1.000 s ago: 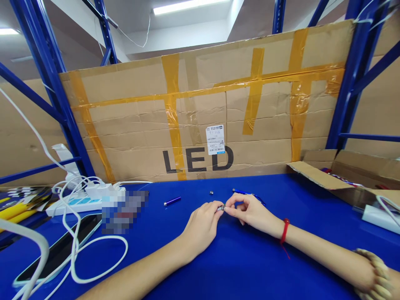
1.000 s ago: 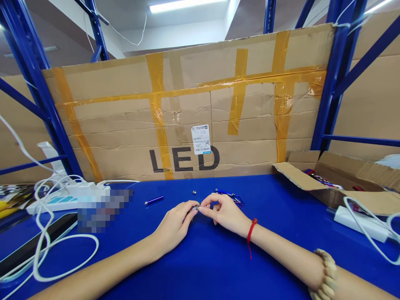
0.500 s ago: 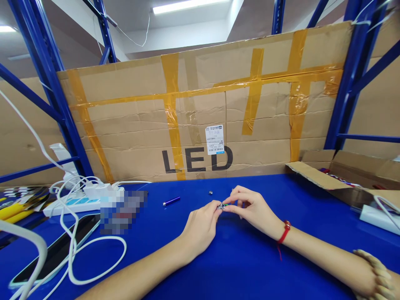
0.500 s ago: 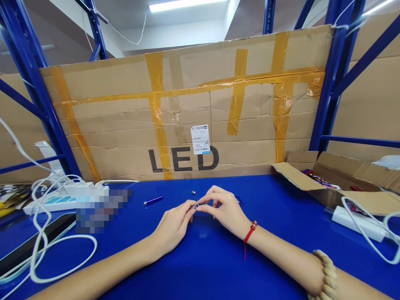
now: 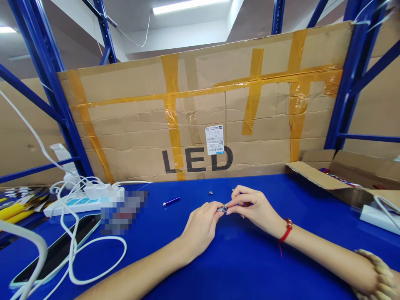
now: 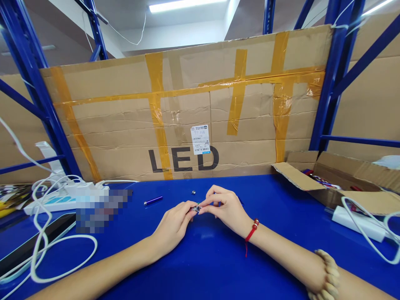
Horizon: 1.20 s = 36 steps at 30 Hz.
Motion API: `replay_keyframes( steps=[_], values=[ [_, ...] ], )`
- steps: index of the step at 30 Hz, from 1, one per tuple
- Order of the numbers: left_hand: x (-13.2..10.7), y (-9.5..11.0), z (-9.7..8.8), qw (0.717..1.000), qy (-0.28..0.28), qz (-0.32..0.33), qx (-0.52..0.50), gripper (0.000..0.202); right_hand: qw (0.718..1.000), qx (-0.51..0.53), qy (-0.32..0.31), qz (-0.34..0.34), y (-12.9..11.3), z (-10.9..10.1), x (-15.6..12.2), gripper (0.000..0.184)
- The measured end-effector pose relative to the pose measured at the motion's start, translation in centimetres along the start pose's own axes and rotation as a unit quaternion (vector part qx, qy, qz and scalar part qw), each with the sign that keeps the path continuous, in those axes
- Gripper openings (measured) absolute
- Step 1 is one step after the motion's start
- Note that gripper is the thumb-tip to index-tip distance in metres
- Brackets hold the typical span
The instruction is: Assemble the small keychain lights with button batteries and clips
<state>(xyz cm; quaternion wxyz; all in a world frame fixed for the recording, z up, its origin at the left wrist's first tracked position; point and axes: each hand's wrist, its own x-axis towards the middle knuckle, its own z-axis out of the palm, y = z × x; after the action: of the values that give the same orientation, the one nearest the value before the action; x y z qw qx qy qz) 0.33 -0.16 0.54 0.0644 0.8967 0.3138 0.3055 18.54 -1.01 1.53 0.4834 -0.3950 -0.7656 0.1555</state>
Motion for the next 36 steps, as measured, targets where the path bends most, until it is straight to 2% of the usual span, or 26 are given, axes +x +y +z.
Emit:
replay_keyframes(
  steps=[6, 14, 19, 23, 29, 36],
  values=[
    [-0.2, 0.1, -0.2, 0.999, 0.001, 0.001, -0.039, 0.019, 0.999, -0.034, 0.007, 0.001, -0.8, 0.0, -0.2, 0.034],
    [-0.4, -0.2, -0.1, 0.998, 0.001, 0.024, -0.058, 0.012, 0.992, 0.043, -0.06, 0.104, 0.2, 0.3, -0.1, 0.032],
    [-0.3, -0.5, 0.1, 0.997, 0.023, 0.058, -0.05, 0.012, 0.979, 0.105, -0.082, 0.153, 0.7, 0.6, -0.3, 0.033],
    [-0.3, -0.6, 0.1, 0.998, 0.014, 0.059, -0.035, 0.019, 0.98, 0.096, -0.078, 0.154, 0.9, 0.7, -0.4, 0.033],
    [-0.1, -0.5, 0.2, 1.0, 0.006, 0.011, 0.003, 0.018, 0.982, 0.076, -0.061, 0.16, 0.8, 1.0, -0.4, 0.036],
    [0.0, 0.0, 0.1, 0.999, -0.006, -0.038, 0.033, 0.018, 0.996, 0.023, -0.036, 0.079, 0.8, 0.7, -0.2, 0.031]
  ],
)
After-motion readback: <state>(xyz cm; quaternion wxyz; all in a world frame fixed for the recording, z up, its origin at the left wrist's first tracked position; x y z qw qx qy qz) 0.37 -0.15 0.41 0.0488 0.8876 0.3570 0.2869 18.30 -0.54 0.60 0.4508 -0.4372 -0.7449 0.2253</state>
